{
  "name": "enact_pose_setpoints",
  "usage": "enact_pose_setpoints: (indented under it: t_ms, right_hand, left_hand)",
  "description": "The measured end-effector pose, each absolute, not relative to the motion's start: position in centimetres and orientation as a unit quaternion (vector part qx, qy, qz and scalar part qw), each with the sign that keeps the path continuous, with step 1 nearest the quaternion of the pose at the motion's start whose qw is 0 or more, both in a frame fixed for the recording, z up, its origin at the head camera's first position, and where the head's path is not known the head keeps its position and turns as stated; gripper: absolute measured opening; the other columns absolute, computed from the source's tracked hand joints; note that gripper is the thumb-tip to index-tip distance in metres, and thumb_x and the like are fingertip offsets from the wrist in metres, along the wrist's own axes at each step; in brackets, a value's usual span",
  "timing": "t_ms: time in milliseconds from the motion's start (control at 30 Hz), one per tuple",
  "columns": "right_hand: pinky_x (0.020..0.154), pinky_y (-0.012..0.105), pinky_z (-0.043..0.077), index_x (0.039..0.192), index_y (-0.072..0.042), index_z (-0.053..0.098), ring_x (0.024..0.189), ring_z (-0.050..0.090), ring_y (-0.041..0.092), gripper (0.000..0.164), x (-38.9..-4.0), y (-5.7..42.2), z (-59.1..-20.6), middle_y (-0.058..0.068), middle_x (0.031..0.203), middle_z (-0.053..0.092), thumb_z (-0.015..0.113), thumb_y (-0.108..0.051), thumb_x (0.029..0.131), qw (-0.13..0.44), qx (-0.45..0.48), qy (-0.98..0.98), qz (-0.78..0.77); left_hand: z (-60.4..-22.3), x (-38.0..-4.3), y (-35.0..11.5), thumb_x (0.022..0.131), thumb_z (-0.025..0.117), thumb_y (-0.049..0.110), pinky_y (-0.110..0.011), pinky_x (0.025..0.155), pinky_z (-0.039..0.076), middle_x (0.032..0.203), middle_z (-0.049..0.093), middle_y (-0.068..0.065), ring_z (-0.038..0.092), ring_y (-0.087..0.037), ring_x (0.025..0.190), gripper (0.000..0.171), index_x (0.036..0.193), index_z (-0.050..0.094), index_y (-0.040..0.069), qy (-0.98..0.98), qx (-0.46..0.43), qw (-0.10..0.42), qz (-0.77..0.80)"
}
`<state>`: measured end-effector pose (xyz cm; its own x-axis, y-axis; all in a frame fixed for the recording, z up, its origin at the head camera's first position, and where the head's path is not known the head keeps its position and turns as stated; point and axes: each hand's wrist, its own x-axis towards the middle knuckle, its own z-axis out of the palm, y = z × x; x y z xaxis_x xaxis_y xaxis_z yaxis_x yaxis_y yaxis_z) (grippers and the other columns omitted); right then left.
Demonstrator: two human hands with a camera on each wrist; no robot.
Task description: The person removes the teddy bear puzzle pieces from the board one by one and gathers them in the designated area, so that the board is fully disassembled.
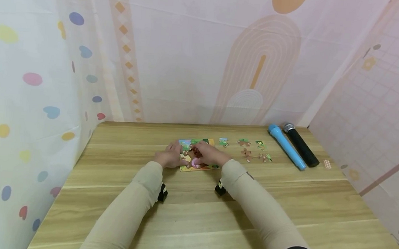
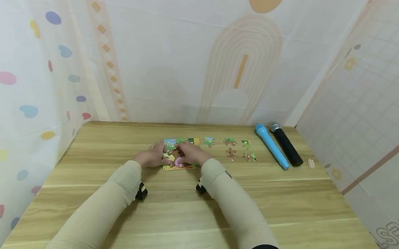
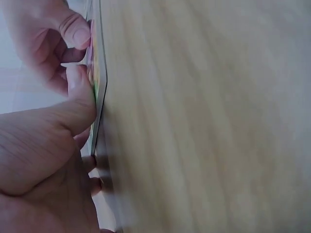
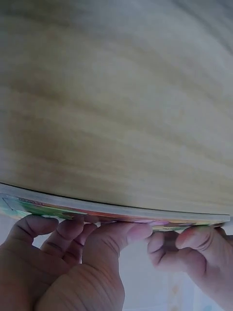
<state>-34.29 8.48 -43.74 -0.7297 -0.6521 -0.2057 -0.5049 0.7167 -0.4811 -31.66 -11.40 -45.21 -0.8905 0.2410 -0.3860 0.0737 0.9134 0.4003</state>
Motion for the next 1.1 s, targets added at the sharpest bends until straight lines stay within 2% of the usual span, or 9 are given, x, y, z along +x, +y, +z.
enact_pose_setpoints:
  t_ms: [67,100,200,300,500,667,767,900,1100]
  right_hand:
    - [0.106,0.04,0.045,0.149,-0.004,0.046,0.125,0.053,0.026,0.059,-34.3,8.5,-43.7,0.014,0.137,0.048,0.07,-0.018,0.096,0.184,-0.324,0.907,-0.197]
    - [0.106,0.04,0.045,0.149,-0.004,0.046,0.126,0.052,0.027,0.059,-34.3,8.5,-43.7,0.015,0.137,0.047,0.07,-0.018,0.096,0.184,-0.326,0.906,-0.196]
    - [0.107,0.04,0.044,0.148,-0.003,0.046,0.125,0.052,0.026,0.058,-34.4,8.5,-43.8,0.015,0.136,0.048,0.07,-0.018,0.097,0.183,-0.331,0.905,-0.196]
    - [0.106,0.039,0.045,0.147,-0.002,0.046,0.123,0.052,0.025,0.057,-34.4,8.4,-43.9,0.014,0.134,0.048,0.07,-0.016,0.097,0.182,-0.333,0.904,-0.197]
    - [0.102,0.038,0.046,0.144,0.001,0.045,0.115,0.052,0.022,0.057,-34.4,8.1,-43.8,0.014,0.128,0.05,0.071,-0.011,0.095,0.194,-0.324,0.898,-0.226]
    - [0.101,0.039,0.047,0.141,0.003,0.047,0.115,0.057,0.024,0.051,-34.6,7.9,-43.9,0.015,0.124,0.057,0.07,-0.005,0.095,0.195,-0.316,0.893,-0.253]
    - [0.101,0.039,0.048,0.139,0.003,0.049,0.116,0.058,0.026,0.047,-34.7,7.8,-43.9,0.016,0.123,0.059,0.068,-0.003,0.096,0.194,-0.312,0.893,-0.259]
    - [0.099,0.039,0.05,0.137,0.004,0.052,0.114,0.06,0.027,0.044,-34.8,7.6,-43.8,0.016,0.121,0.062,0.068,-0.006,0.097,0.181,-0.314,0.898,-0.25]
    - [0.097,0.038,0.051,0.136,0.004,0.056,0.112,0.063,0.026,0.042,-34.7,7.4,-43.5,0.016,0.12,0.065,0.069,-0.006,0.097,0.16,-0.312,0.906,-0.237]
  left_hand:
    - [-44.8,-31.5,-11.5,0.1,0.061,0.049,-0.071,0.114,0.018,0.169,-0.008,-0.018,0.002,-0.034,0.156,0.057,0.131,0.041,0.006,0.951,0.091,0.23,0.184]
    - [-44.5,-31.3,-11.6,0.1,0.06,0.049,-0.07,0.115,0.016,0.169,-0.008,-0.019,0.0,-0.035,0.156,0.064,0.138,0.037,0.003,0.951,0.096,0.232,0.181]
    - [-43.8,-30.8,-11.6,0.1,0.058,0.052,-0.07,0.117,0.01,0.168,-0.007,-0.023,-0.004,-0.035,0.155,0.092,0.157,0.013,-0.005,0.95,0.098,0.239,0.177]
    - [-43.5,-30.4,-11.4,0.1,0.059,0.052,-0.073,0.115,0.009,0.167,0.0,-0.024,-0.002,-0.035,0.156,0.106,0.159,-0.008,-0.005,0.953,0.084,0.232,0.177]
    - [-44.6,-31.1,-11.3,0.1,0.06,0.051,-0.075,0.112,0.013,0.168,0.005,-0.022,0.001,-0.032,0.156,0.1,0.16,-0.002,0.0,0.958,0.066,0.223,0.165]
    - [-43.9,-30.7,-11.1,0.097,0.064,0.052,-0.076,0.11,0.018,0.165,0.017,-0.024,0.014,-0.035,0.154,0.093,0.157,0.013,0.002,0.959,0.059,0.215,0.177]
    - [-43.6,-30.4,-11.1,0.095,0.066,0.052,-0.074,0.109,0.022,0.162,0.021,-0.025,0.02,-0.035,0.151,0.092,0.156,0.016,0.003,0.959,0.052,0.211,0.18]
    - [-43.2,-30.0,-10.9,0.096,0.067,0.05,-0.073,0.11,0.023,0.162,0.022,-0.026,0.021,-0.035,0.151,0.094,0.157,0.014,0.002,0.961,0.05,0.205,0.178]
    - [-43.2,-30.1,-10.7,0.096,0.067,0.047,-0.078,0.109,0.015,0.164,0.018,-0.027,0.015,-0.037,0.153,0.093,0.158,0.015,0.001,0.96,0.047,0.2,0.192]
